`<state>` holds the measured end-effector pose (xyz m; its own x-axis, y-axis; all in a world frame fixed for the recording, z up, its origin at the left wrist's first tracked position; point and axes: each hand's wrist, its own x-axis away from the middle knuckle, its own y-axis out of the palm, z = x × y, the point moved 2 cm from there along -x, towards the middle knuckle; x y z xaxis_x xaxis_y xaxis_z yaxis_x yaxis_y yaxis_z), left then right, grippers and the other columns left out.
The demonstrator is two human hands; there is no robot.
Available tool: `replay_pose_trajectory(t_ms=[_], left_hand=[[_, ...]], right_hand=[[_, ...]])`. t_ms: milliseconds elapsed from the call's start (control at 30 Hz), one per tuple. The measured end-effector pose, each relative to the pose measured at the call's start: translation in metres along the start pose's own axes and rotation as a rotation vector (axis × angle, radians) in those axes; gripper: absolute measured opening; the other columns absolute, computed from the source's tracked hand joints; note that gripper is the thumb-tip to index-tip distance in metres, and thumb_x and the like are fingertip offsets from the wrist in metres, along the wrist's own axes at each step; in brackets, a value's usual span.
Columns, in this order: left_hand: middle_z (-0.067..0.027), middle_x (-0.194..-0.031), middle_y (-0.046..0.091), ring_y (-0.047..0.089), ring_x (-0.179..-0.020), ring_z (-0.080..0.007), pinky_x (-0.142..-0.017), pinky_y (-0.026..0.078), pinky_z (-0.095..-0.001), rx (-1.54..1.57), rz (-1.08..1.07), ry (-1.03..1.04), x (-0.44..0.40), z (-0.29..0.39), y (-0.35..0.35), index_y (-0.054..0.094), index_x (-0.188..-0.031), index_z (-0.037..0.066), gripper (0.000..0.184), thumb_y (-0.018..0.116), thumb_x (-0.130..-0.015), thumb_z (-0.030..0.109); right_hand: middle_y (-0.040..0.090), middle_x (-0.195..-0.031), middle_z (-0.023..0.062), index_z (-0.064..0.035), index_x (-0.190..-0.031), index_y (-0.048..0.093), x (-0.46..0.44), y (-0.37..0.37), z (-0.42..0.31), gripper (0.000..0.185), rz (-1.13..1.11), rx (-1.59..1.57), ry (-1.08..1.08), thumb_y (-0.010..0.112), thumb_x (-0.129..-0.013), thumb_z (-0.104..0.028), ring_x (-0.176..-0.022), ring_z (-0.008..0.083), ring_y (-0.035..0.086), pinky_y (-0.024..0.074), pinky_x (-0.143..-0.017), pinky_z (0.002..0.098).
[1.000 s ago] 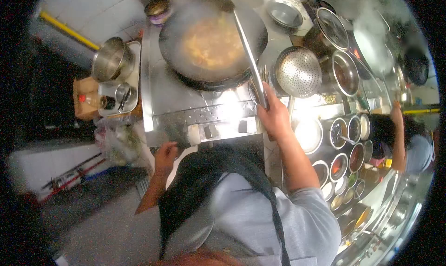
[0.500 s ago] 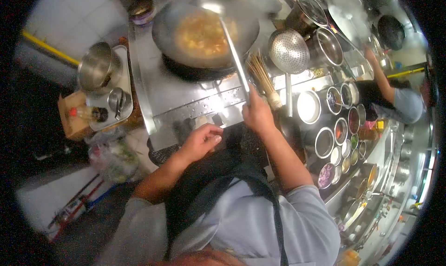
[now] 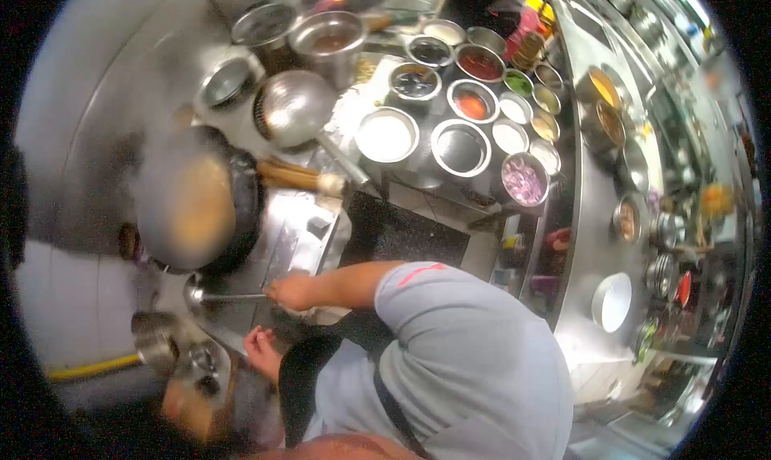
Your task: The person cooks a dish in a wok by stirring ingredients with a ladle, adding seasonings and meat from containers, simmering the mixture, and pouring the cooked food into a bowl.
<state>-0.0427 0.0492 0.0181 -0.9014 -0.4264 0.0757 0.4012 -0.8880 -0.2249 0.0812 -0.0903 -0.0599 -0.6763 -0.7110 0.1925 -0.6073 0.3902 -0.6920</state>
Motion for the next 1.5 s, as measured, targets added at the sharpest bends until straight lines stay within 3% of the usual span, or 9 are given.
replay_pose_trajectory(t_ms=[133,300,533,633,700,800,1000,1233,1500], left_hand=[[-0.0084,-0.115,0.055,0.057,-0.093,-0.0152,-0.079,0.048,-0.0281,-0.075,-0.196,0.130,-0.002,0.030,0.051,0.053,-0.114,0.001,0.017,0.051,-0.099,0.010],[-0.0106,-0.113,0.056,0.059,-0.091,-0.0172,-0.084,0.049,-0.0286,0.093,-0.752,0.202,0.007,0.043,0.159,0.053,-0.114,0.000,0.019,0.054,-0.096,0.007],[-0.0086,-0.100,0.061,0.061,-0.090,-0.0159,-0.085,0.048,-0.0291,-0.018,-1.332,0.165,0.093,0.118,0.346,0.058,-0.108,-0.002,0.016,0.056,-0.095,0.006],[-0.0099,-0.099,0.063,0.062,-0.090,-0.0165,-0.083,0.049,-0.0285,-0.080,-1.384,0.159,0.121,0.152,0.396,0.060,-0.104,-0.002,0.014,0.058,-0.092,0.005],[-0.0111,-0.097,0.064,0.063,-0.089,-0.0182,-0.080,0.050,-0.0287,-0.181,-1.435,0.616,0.134,0.175,0.427,0.064,-0.099,-0.001,0.013,0.062,-0.088,0.004],[-0.0116,-0.100,0.065,0.065,-0.090,-0.0281,-0.078,0.053,-0.0344,-0.317,-1.443,0.694,0.142,0.201,0.442,0.066,-0.103,0.005,0.021,0.068,-0.087,0.018],[-0.0114,-0.097,0.063,0.064,-0.086,-0.0271,-0.075,0.052,-0.0361,-0.271,-1.355,0.648,0.117,0.200,0.429,0.065,-0.103,0.005,0.022,0.065,-0.090,0.021],[-0.0087,-0.095,0.063,0.061,-0.084,-0.0204,-0.075,0.049,-0.0298,-0.099,-1.237,0.454,0.086,0.188,0.398,0.065,-0.104,0.004,0.022,0.066,-0.091,0.021],[-0.0039,-0.090,0.060,0.054,-0.083,-0.0096,-0.075,0.048,-0.0283,-0.070,-0.720,0.047,0.002,0.133,0.303,0.060,-0.108,0.000,0.021,0.059,-0.096,0.018]], right_hand=[[0.061,-0.114,0.0163,-0.0055,-0.130,0.055,0.030,-0.018,0.018,0.047,0.086,0.085,-0.340,0.053,-0.084,-0.015,-0.098,0.0385,0.063,0.0508,-0.082,0.0474],[0.065,-0.113,0.0208,-0.0057,-0.117,0.064,0.253,-0.157,0.095,0.041,0.471,-0.177,0.175,0.055,-0.080,-0.017,-0.101,0.0371,0.064,0.0503,-0.088,0.0467],[0.063,-0.108,0.0220,0.0013,-0.103,0.062,0.731,-0.164,0.175,0.024,2.147,0.206,1.318,0.061,-0.083,-0.011,-0.097,0.0376,0.060,0.0477,-0.083,0.0428],[0.063,-0.106,0.0225,0.0073,-0.107,0.060,0.873,-0.090,0.201,0.034,2.467,0.233,2.118,0.062,-0.084,-0.017,-0.095,0.0359,0.061,0.0480,-0.089,0.0433],[0.062,-0.111,0.0199,0.0045,-0.114,0.058,0.905,-0.021,0.241,0.038,2.637,-0.589,1.437,0.064,-0.086,-0.021,-0.099,0.0340,0.060,0.0493,-0.089,0.0443],[0.060,-0.119,0.0161,0.0003,-0.124,0.056,0.934,0.044,0.302,0.045,2.509,-1.200,0.607,0.067,-0.089,-0.026,-0.106,0.0312,0.059,0.0513,-0.090,0.0458],[0.061,-0.087,0.0076,-0.0002,-0.101,0.062,0.858,-0.043,0.194,0.025,2.425,-0.458,1.508,0.057,-0.084,-0.018,-0.073,0.0195,0.057,0.0474,-0.061,0.0335],[0.065,-0.097,0.0069,0.0031,-0.111,0.061,0.665,-0.226,0.150,0.040,1.559,-0.782,0.705,0.057,-0.075,-0.012,-0.085,0.0160,0.060,0.0473,-0.074,0.0286],[0.066,-0.087,0.0115,0.0017,-0.100,0.063,0.340,-0.258,0.134,0.022,0.849,-0.564,0.530,0.061,-0.082,-0.011,-0.080,0.0176,0.063,0.0504,-0.072,0.0323]])
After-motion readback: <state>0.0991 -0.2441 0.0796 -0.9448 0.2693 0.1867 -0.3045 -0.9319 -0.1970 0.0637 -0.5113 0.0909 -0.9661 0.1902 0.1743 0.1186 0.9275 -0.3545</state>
